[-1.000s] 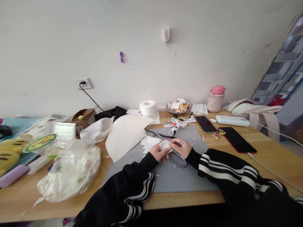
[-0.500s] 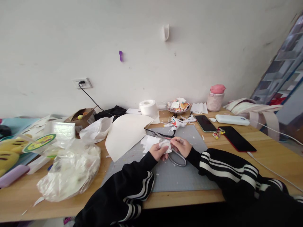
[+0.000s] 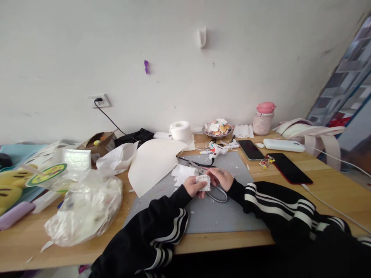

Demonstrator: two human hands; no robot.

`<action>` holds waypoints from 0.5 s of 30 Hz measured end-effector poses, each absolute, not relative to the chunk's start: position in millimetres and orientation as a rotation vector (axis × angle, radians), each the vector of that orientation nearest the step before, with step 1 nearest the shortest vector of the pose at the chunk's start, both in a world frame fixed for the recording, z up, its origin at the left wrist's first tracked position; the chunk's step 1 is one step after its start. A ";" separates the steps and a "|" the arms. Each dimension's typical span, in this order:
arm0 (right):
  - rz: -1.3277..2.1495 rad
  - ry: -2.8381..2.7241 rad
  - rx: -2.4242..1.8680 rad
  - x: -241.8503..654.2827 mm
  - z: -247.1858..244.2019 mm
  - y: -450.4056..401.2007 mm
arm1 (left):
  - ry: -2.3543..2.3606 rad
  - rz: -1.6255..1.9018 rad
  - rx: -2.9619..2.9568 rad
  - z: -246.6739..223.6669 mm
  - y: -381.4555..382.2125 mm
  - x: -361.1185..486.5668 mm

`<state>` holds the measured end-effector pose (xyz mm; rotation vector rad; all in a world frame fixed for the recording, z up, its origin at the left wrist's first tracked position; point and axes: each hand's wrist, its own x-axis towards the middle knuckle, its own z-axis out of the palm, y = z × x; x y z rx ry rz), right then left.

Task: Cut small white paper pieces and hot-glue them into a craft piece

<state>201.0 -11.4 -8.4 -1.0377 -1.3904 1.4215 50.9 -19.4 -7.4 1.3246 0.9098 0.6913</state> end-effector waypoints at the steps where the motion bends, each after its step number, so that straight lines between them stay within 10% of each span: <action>1: 1.391 -1.408 -1.033 201.2 -6.7 -12.9 | 0.913 0.692 1.323 -7.1 -19.6 51.0; 15: 1.142 -1.611 -1.044 206.2 -1.3 -20.9 | 0.943 0.681 1.310 -4.9 -22.4 51.5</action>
